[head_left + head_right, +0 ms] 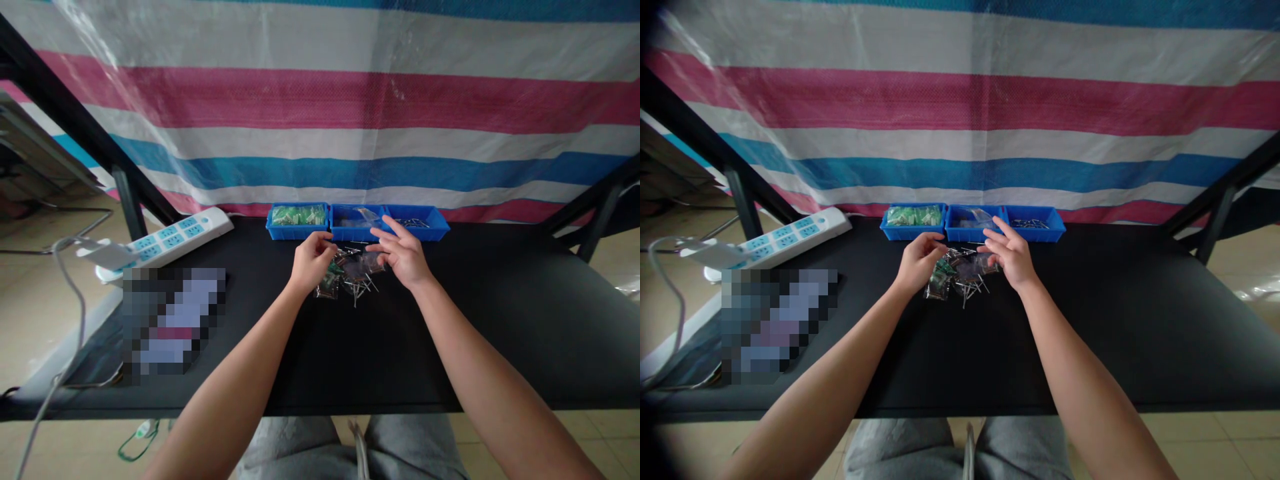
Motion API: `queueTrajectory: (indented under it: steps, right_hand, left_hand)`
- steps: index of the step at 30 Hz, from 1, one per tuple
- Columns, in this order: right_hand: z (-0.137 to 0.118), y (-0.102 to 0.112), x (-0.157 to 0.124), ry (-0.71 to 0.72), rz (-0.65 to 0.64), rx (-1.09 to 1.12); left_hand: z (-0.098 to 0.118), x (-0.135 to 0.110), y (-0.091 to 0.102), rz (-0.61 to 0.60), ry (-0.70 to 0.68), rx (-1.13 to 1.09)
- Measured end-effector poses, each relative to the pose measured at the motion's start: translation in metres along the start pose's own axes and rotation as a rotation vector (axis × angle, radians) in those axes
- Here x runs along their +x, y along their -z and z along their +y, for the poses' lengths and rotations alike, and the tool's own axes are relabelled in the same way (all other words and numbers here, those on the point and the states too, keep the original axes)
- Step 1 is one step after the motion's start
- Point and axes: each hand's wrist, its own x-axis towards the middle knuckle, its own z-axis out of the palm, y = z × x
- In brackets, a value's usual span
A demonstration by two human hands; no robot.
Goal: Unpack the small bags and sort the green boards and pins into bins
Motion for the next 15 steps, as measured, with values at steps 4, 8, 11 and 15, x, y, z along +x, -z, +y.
queueTrajectory:
  steps: [4, 8, 11, 15]
  right_hand:
    - [0.005, 0.009, -0.005, -0.029, -0.096, -0.128]
    - [0.013, 0.013, -0.006, 0.091, -0.066, -0.288]
    - [0.017, 0.014, -0.005, 0.226, 0.031, -0.539]
    - [0.019, 0.017, -0.003, 0.391, 0.029, -0.882]
  left_hand:
    - [0.002, -0.001, -0.001, -0.007, -0.004, 0.019]
    - [0.003, -0.001, 0.001, -0.011, -0.007, 0.076]
    - [0.003, -0.001, 0.003, -0.006, -0.05, 0.217]
    - [0.003, -0.003, 0.004, -0.018, -0.188, 0.479]
